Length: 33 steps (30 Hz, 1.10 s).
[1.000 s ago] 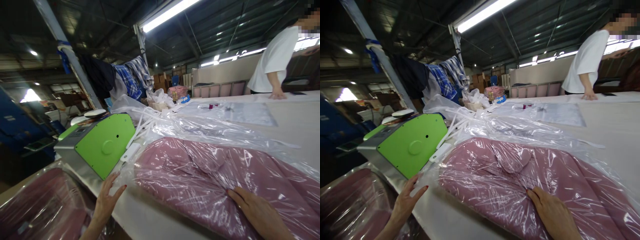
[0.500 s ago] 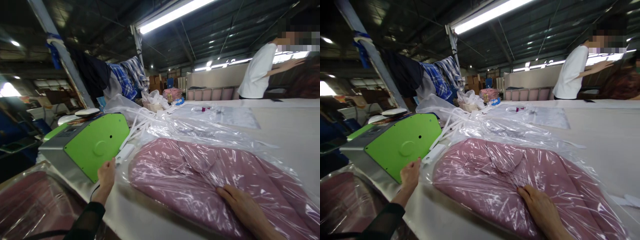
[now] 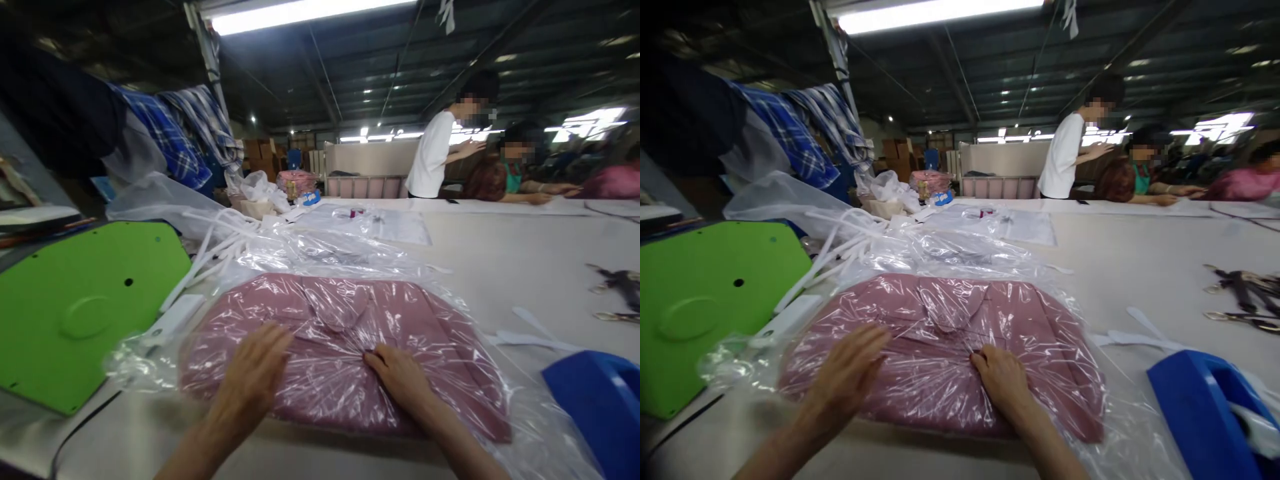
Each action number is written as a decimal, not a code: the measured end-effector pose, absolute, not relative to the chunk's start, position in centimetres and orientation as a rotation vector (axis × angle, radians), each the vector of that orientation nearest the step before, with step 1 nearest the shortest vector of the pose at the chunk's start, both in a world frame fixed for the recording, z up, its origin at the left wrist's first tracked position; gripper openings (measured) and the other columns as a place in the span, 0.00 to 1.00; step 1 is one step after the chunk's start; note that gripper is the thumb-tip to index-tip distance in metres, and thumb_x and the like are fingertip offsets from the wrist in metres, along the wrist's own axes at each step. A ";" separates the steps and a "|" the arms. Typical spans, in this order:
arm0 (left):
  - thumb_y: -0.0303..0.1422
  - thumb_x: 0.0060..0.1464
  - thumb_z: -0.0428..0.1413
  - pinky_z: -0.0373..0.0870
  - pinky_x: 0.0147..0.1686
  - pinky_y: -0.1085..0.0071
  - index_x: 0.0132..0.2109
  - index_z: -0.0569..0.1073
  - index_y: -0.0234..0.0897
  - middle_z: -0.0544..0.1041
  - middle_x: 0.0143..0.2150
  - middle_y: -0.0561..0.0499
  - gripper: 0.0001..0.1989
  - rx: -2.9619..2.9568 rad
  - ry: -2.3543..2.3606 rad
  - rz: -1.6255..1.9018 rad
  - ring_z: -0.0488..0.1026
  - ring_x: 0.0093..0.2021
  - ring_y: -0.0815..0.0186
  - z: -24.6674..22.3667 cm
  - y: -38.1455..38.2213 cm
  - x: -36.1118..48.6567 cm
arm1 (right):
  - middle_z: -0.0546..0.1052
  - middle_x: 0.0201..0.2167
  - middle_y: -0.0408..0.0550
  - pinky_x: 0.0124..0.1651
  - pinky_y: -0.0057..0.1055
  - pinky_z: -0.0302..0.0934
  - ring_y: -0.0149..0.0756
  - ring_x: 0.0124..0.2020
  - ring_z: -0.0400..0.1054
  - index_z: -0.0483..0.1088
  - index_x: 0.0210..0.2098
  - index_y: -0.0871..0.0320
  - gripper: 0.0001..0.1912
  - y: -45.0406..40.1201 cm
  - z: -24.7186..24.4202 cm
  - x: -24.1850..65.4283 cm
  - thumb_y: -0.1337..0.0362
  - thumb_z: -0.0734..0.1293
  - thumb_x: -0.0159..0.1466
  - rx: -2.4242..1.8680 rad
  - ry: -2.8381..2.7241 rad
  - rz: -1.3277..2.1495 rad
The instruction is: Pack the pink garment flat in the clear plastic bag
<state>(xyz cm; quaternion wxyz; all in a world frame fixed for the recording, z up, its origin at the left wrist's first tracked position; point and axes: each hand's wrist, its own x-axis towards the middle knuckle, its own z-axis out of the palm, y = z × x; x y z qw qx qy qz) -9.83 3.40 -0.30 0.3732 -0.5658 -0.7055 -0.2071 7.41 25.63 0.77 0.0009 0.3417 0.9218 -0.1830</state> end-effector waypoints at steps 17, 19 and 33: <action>0.46 0.60 0.47 0.38 0.62 0.59 0.68 0.43 0.40 0.68 0.60 0.46 0.36 -1.762 -1.709 -0.223 0.68 0.57 0.56 -6.8 9.1 -9.4 | 0.74 0.40 0.47 0.48 0.39 0.60 0.40 0.42 0.66 0.70 0.42 0.53 0.21 27.0 3.1 25.5 0.77 0.56 0.54 0.870 3.256 -0.067; 0.46 0.60 0.47 0.38 0.62 0.58 0.68 0.41 0.40 0.68 0.60 0.46 0.36 -1.760 -1.712 -0.211 0.68 0.57 0.56 -6.7 9.1 -9.4 | 0.75 0.42 0.46 0.52 0.40 0.60 0.41 0.46 0.67 0.72 0.40 0.51 0.12 28.5 2.9 28.6 0.67 0.62 0.59 1.067 3.201 -0.221; 0.46 0.60 0.46 0.43 0.60 0.61 0.68 0.42 0.33 0.70 0.59 0.43 0.37 -1.714 -1.640 -0.191 0.67 0.57 0.57 -6.0 9.1 -9.4 | 0.64 0.19 0.39 0.27 0.30 0.56 0.32 0.22 0.59 0.61 0.27 0.55 0.21 33.1 3.6 24.2 0.43 0.59 0.57 2.131 2.885 -1.593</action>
